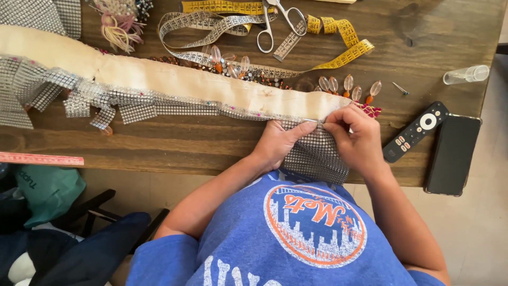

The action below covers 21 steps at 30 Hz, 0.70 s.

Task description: Hand-sewing a decorative mesh trim onto a fabric strap for a bag

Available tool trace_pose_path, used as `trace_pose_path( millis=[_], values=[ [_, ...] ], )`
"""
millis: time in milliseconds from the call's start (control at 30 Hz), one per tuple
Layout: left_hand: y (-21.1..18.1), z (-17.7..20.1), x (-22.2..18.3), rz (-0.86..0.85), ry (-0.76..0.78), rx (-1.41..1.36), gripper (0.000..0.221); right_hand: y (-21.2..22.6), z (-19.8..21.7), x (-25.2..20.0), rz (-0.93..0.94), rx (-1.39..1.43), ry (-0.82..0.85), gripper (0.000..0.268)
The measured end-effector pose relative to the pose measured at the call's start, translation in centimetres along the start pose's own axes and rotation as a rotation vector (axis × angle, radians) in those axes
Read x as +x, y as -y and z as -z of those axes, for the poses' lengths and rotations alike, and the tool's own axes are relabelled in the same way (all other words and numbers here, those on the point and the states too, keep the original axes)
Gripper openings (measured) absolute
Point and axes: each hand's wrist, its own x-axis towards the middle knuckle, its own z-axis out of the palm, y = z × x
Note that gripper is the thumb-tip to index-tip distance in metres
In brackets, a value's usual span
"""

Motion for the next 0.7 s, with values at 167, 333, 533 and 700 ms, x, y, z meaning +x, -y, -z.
trace_pose_path(
  millis=[167, 333, 533, 700],
  values=[
    [-4.4, -2.0, -0.8, -0.027, -0.019, 0.068, 0.028, 3.7, 1.6, 2.0, 0.107, -0.063, 0.043, 0.015],
    [-5.0, -2.4, -1.2, -0.089, -0.041, 0.168, 0.041, 6.4, 0.5, 5.0, 0.220, -0.230, 0.254, 0.007],
    [-1.7, -0.5, 0.5, -0.135, -0.052, 0.165, 0.047, 5.9, -1.1, 6.7, 0.222, -0.764, 0.565, 0.011],
    [5.1, 4.6, 4.2, -0.053, 0.024, 0.200, 0.025, 3.7, -3.4, 6.5, 0.298, -0.912, 0.679, 0.048]
  ],
)
